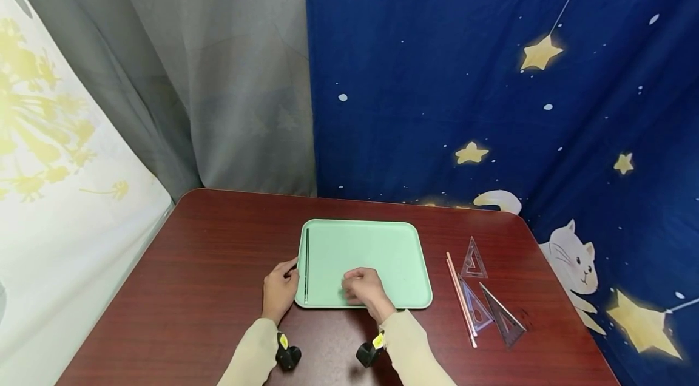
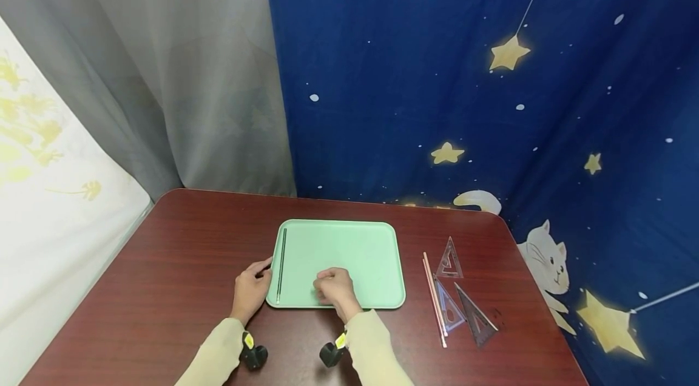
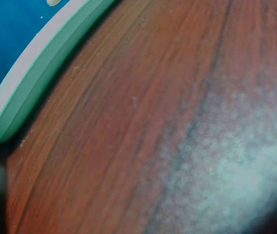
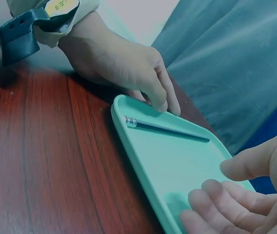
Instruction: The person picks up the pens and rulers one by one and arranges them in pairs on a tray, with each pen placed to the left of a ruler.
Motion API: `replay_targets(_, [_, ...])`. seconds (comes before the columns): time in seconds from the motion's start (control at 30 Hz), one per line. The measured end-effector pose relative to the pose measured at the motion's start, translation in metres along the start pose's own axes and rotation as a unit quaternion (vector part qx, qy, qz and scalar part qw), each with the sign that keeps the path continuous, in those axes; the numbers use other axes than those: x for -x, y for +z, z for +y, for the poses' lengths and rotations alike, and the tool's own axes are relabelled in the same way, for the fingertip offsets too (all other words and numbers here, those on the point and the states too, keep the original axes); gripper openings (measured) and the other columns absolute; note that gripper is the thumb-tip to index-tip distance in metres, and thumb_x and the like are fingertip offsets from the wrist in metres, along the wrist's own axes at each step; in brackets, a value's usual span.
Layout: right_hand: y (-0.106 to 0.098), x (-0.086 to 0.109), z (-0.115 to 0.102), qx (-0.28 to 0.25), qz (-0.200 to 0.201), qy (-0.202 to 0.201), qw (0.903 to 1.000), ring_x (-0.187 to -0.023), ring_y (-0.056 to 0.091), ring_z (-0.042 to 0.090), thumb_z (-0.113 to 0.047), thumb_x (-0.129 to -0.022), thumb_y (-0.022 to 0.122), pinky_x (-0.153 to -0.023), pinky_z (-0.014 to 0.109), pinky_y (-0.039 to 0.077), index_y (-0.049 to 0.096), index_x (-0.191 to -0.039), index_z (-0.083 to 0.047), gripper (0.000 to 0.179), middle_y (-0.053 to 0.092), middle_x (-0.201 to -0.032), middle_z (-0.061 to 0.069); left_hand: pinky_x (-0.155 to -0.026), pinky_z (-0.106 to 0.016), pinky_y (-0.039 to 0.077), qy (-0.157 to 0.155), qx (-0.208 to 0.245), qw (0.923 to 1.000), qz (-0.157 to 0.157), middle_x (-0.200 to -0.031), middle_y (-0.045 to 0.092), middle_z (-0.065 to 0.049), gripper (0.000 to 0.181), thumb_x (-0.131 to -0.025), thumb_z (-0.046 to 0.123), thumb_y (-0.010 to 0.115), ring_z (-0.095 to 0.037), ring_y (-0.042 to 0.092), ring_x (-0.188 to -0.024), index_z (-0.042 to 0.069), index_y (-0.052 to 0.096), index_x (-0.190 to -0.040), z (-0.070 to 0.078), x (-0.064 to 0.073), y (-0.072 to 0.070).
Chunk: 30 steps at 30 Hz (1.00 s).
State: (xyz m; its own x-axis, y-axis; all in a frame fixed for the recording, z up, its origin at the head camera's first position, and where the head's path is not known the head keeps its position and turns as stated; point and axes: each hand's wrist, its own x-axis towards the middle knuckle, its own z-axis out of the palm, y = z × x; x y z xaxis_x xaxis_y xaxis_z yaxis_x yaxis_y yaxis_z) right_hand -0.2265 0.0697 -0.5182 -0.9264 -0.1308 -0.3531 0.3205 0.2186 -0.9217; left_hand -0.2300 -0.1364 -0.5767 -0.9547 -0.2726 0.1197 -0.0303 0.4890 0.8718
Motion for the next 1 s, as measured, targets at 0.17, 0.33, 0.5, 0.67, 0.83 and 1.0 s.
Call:
replay_targets(0.17, [-0.006,0.000,0.003,-0.010,0.018,-0.002,0.9998,-0.068,0.064,0.018,-0.006,-0.084,0.062,-0.063,0.036,0.056,0.061,-0.111,0.007,0.030,0.066,-0.088,0.012,-0.058,-0.021,0.039,0.001,-0.001,1.0000,0.000,-0.116,0.067,-0.010,0.032,-0.093,0.010,0.055,-0.006,0.047,-0.056,0.011,0.067,-0.122,0.000,0.000,0.000])
replay_targets(0.33, [-0.011,0.000,0.002,-0.013,0.031,-0.008,0.9994,-0.068,0.065,0.017,-0.006,-0.083,0.061,-0.062,0.036,0.056,0.061,-0.112,0.007,0.032,0.067,-0.090,0.015,-0.059,-0.022,0.040,0.001,-0.002,1.0000,0.001,-0.116,0.067,-0.010,0.032,-0.093,0.011,0.055,-0.007,0.049,-0.057,0.011,0.067,-0.122,0.001,0.000,-0.001])
replay_targets(0.5, [-0.017,0.001,0.003,-0.015,0.037,-0.008,0.9992,-0.069,0.065,0.017,-0.007,-0.085,0.061,-0.063,0.036,0.056,0.059,-0.116,0.007,0.034,0.067,-0.092,0.014,-0.059,-0.022,0.040,0.001,-0.002,1.0000,0.004,-0.114,0.067,-0.009,0.031,-0.092,0.011,0.056,-0.007,0.048,-0.056,0.012,0.068,-0.121,0.001,0.000,0.002])
replay_targets(0.67, [-0.022,0.002,0.007,-0.023,0.042,-0.006,0.9988,-0.067,0.064,0.016,-0.006,-0.084,0.060,-0.065,0.035,0.056,0.059,-0.114,0.008,0.033,0.067,-0.088,0.012,-0.056,-0.022,0.038,0.005,0.009,0.9999,-0.003,-0.114,0.067,-0.010,0.032,-0.093,0.012,0.055,-0.008,0.045,-0.053,0.012,0.067,-0.122,0.002,0.000,0.004])
replay_targets(0.83, [-0.027,0.003,0.009,-0.028,0.044,-0.003,0.9986,-0.065,0.063,0.014,-0.007,-0.085,0.060,-0.064,0.034,0.056,0.058,-0.115,0.009,0.034,0.067,-0.087,0.013,-0.057,-0.022,0.039,0.005,0.012,0.9999,-0.002,-0.113,0.067,-0.009,0.032,-0.093,0.012,0.055,-0.007,0.046,-0.055,0.011,0.067,-0.122,0.002,-0.002,0.004])
replay_targets(1.0, [-0.031,0.005,0.008,-0.030,0.044,0.001,0.9986,-0.066,0.063,0.015,-0.008,-0.086,0.060,-0.065,0.036,0.056,0.057,-0.118,0.009,0.036,0.067,-0.091,0.016,-0.057,-0.022,0.040,0.001,0.010,1.0000,0.000,-0.115,0.067,-0.010,0.031,-0.093,0.012,0.056,-0.008,0.046,-0.054,0.011,0.067,-0.122,0.000,-0.001,0.001])
